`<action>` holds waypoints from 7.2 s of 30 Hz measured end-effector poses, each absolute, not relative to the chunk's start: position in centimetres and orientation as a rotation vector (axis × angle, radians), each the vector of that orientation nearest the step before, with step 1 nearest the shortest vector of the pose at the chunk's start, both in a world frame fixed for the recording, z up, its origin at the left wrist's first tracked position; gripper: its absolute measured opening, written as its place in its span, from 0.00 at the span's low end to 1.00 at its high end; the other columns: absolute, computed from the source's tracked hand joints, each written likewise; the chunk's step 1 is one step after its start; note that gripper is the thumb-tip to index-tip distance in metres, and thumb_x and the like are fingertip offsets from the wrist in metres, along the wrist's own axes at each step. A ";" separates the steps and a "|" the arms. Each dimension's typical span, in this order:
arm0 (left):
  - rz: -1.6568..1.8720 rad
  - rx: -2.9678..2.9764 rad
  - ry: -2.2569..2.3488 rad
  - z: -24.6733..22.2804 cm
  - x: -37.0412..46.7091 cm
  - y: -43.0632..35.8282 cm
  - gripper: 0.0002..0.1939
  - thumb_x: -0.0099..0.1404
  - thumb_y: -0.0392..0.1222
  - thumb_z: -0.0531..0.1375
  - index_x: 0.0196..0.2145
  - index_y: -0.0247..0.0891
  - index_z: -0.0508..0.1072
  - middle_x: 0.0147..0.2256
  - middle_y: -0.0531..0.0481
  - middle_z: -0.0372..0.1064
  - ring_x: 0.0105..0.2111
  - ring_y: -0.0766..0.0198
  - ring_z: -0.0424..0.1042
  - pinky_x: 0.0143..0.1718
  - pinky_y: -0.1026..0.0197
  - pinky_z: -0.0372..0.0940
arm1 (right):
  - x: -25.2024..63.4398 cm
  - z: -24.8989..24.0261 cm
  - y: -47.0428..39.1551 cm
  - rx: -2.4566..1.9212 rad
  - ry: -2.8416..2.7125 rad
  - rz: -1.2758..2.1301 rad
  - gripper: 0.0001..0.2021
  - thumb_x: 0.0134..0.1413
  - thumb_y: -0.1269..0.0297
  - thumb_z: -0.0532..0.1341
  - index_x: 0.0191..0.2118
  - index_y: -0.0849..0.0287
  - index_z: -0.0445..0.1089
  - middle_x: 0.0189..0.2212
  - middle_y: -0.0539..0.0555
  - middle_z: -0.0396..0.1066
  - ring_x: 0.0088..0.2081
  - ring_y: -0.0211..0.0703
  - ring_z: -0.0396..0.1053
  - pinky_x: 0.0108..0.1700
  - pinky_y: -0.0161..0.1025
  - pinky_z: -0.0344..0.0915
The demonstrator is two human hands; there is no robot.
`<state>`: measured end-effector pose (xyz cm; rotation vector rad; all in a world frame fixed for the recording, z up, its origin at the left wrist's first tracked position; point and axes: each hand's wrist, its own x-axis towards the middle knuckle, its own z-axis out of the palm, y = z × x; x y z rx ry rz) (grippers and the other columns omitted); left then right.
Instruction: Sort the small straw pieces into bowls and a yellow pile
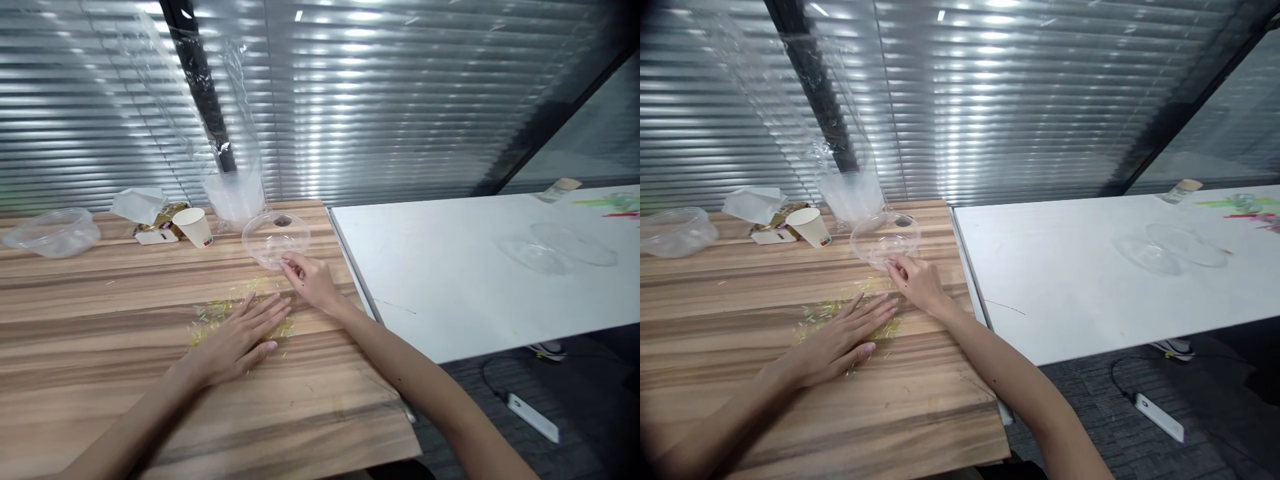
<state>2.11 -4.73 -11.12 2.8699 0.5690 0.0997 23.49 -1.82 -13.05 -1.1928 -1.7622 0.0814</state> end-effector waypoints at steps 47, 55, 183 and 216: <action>0.727 2.870 0.776 -5.7 4.3 -2.3 0.11 0.69 0.36 0.50 0.33 0.38 0.70 0.31 0.50 0.71 0.31 0.65 0.70 0.34 0.64 0.64 | 23.2 -12.4 -1.3 -1.251 -1.891 -0.001 0.09 0.64 0.64 0.56 0.44 0.59 0.72 0.33 0.51 0.78 0.33 0.40 0.75 0.30 0.33 0.61; 0.988 2.895 1.220 -3.4 6.0 2.6 0.12 0.67 0.46 0.55 0.37 0.36 0.73 0.35 0.46 0.74 0.36 0.58 0.73 0.39 0.56 0.67 | 23.2 -12.4 -1.7 -1.196 -2.012 -0.032 0.11 0.64 0.64 0.55 0.45 0.59 0.73 0.32 0.53 0.77 0.31 0.40 0.73 0.30 0.32 0.60; 0.026 2.839 1.292 -13.6 5.7 -3.2 0.36 0.70 0.63 0.40 0.67 0.39 0.43 0.67 0.40 0.32 0.66 0.43 0.31 0.62 0.37 0.39 | 24.1 -13.8 -0.7 -1.251 -1.778 0.167 0.09 0.60 0.66 0.57 0.42 0.58 0.74 0.33 0.52 0.77 0.30 0.41 0.74 0.35 0.33 0.67; 0.018 2.866 1.069 -13.2 5.5 -6.2 0.33 0.71 0.60 0.43 0.67 0.44 0.43 0.67 0.43 0.33 0.66 0.44 0.33 0.62 0.36 0.38 | 24.0 -13.7 -1.0 -1.265 -1.824 0.145 0.09 0.61 0.66 0.56 0.42 0.57 0.73 0.33 0.52 0.77 0.31 0.41 0.74 0.35 0.34 0.67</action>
